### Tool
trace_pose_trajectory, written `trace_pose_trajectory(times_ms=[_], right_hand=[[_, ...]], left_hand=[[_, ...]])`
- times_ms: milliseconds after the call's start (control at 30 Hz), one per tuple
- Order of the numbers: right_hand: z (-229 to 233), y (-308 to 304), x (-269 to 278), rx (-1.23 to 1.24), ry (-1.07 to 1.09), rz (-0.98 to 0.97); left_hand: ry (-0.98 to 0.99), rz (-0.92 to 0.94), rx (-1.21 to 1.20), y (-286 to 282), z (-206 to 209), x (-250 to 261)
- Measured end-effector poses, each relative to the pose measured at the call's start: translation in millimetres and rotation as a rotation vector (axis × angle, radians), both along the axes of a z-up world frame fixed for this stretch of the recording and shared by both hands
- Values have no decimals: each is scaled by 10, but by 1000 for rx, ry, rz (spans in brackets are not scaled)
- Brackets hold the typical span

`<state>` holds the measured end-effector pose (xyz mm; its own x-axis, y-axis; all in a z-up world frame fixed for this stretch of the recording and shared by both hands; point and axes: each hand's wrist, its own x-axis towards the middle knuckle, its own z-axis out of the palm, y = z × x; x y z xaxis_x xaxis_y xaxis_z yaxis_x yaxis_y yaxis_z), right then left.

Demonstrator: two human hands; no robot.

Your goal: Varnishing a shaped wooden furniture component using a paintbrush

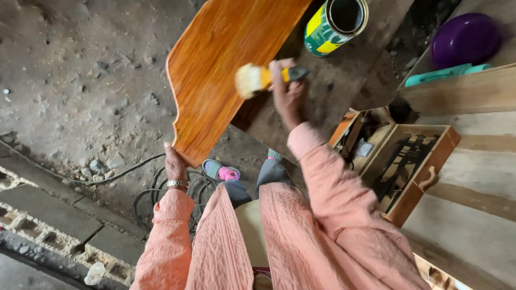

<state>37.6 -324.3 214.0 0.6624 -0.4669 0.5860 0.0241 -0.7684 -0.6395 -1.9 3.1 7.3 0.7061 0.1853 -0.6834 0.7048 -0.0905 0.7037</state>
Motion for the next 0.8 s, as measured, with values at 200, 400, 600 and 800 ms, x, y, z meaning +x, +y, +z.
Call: trace_pose_trajectory(times_ms=[200, 400, 600, 800], right_hand=[[-374, 656, -267, 381, 181, 455], [-407, -319, 319, 54, -41, 377], [311, -985, 660, -579, -139, 479], [1228, -1777, 321, 377, -115, 791]], left_hand=[[-38, 265, -28, -164, 52, 1], [31, 659, -189, -556, 861, -340], [151, 368, -99, -738, -309, -1524], [237, 552, -149, -1759, -220, -2276]])
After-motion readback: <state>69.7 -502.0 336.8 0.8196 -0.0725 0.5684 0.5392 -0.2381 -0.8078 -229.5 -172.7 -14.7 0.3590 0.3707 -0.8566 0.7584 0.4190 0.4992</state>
